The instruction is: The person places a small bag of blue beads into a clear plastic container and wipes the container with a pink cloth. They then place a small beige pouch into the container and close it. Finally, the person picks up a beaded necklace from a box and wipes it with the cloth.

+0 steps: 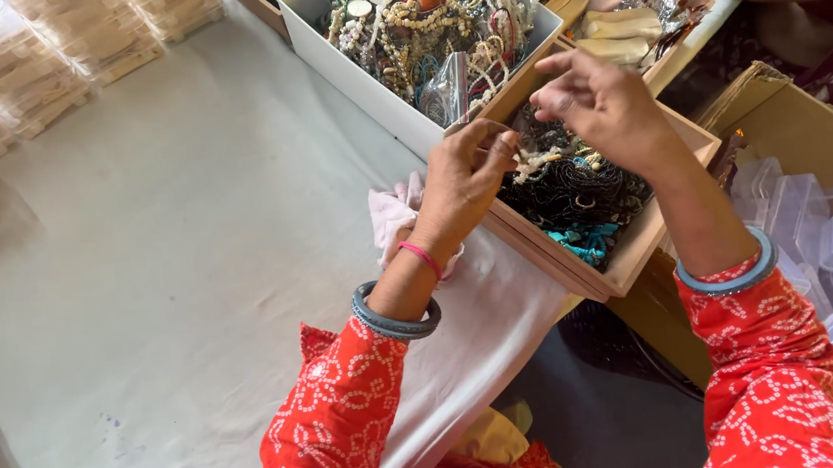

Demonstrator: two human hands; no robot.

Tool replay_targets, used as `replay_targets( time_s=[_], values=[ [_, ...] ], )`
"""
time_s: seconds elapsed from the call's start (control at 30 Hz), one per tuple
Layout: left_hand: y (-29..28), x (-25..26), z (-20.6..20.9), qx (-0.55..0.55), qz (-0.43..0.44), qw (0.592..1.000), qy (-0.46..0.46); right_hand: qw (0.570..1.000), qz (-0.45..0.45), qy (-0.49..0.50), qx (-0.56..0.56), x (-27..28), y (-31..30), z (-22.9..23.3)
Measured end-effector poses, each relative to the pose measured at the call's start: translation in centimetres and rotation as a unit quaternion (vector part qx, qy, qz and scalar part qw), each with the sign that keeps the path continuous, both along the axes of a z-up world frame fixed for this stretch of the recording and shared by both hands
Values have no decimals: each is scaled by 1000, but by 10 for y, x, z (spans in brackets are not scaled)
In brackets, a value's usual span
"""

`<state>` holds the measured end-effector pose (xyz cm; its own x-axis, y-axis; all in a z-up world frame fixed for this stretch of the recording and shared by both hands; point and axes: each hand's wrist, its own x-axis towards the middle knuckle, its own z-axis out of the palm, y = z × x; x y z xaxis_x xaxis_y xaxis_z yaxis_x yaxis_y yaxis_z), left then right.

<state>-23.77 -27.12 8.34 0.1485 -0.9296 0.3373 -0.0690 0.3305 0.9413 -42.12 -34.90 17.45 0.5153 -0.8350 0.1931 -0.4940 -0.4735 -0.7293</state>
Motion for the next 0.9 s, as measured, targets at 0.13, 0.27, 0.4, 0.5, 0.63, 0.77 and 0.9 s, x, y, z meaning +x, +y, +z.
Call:
replay_targets(
  time_s=[0.13, 0.27, 0.4, 0.5, 0.63, 0.77, 0.9],
  values=[
    [-2, 14, 4, 19, 4, 999, 42, 995, 42, 84, -17, 5, 13, -3],
    [6, 26, 18, 8, 19, 998, 58, 991, 78, 91, -61, 4, 20, -14],
    [1, 34, 22, -2, -2, 991, 133, 987, 49, 124, -88, 0, 34, -10],
    [0, 39, 30, -6, -18, 986, 167, 974, 120, 146, -126, -5, 30, -21],
    [-1, 42, 43, -25, -18, 985, 168, 931, 145, 257, -215, 11, 38, -22],
    [3, 46, 53, -38, -15, 985, 169, 903, 114, 322, -262, 10, 27, -32],
    [2, 53, 57, -57, 4, 984, 166, 879, 65, 396, -257, 1, 24, -31]
  ],
)
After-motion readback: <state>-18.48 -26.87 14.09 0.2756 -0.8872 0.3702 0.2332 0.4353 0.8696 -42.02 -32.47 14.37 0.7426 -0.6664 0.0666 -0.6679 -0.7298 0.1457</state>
